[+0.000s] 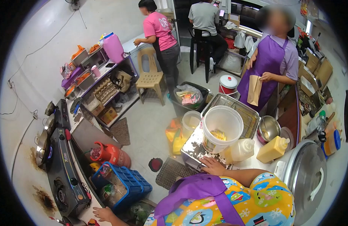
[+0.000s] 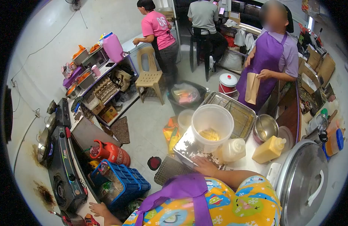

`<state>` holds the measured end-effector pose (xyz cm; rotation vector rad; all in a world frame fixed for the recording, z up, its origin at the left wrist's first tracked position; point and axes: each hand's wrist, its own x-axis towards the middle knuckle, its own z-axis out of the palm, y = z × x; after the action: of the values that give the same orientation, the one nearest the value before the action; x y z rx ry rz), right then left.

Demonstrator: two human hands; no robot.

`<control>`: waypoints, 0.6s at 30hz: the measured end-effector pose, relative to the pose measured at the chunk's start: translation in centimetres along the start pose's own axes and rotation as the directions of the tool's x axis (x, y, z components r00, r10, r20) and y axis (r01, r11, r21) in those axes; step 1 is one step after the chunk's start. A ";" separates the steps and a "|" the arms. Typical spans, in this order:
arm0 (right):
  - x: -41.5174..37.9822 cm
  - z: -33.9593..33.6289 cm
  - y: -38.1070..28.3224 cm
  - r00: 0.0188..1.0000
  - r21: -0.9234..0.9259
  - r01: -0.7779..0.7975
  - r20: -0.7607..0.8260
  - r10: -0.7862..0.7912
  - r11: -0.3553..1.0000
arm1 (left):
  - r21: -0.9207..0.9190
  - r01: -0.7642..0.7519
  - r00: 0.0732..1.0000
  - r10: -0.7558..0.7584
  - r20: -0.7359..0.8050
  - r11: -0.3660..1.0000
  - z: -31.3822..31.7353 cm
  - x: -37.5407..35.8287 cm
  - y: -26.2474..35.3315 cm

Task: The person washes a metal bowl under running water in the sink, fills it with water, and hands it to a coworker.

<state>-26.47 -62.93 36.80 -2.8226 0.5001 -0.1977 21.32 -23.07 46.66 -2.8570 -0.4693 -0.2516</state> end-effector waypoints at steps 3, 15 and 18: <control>0.0 0.1 0.1 1.000 -0.045 0.010 -0.023 -0.012 0.999 | 0.007 -0.001 1.000 0.001 -0.006 1.000 0.1 0.0 0.0; -0.2 0.6 0.3 0.999 -0.013 0.019 -0.042 -0.020 1.000 | 0.011 -0.005 1.000 0.005 -0.013 1.000 0.1 0.0 0.0; -0.2 0.7 0.3 0.999 -0.006 0.016 -0.048 -0.017 1.000 | 0.006 -0.013 1.000 0.013 -0.016 1.000 0.3 0.1 0.0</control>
<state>-26.63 -62.96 36.07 -2.8343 0.4887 -0.2684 21.48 -22.92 46.41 -2.8486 -0.4479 -0.2703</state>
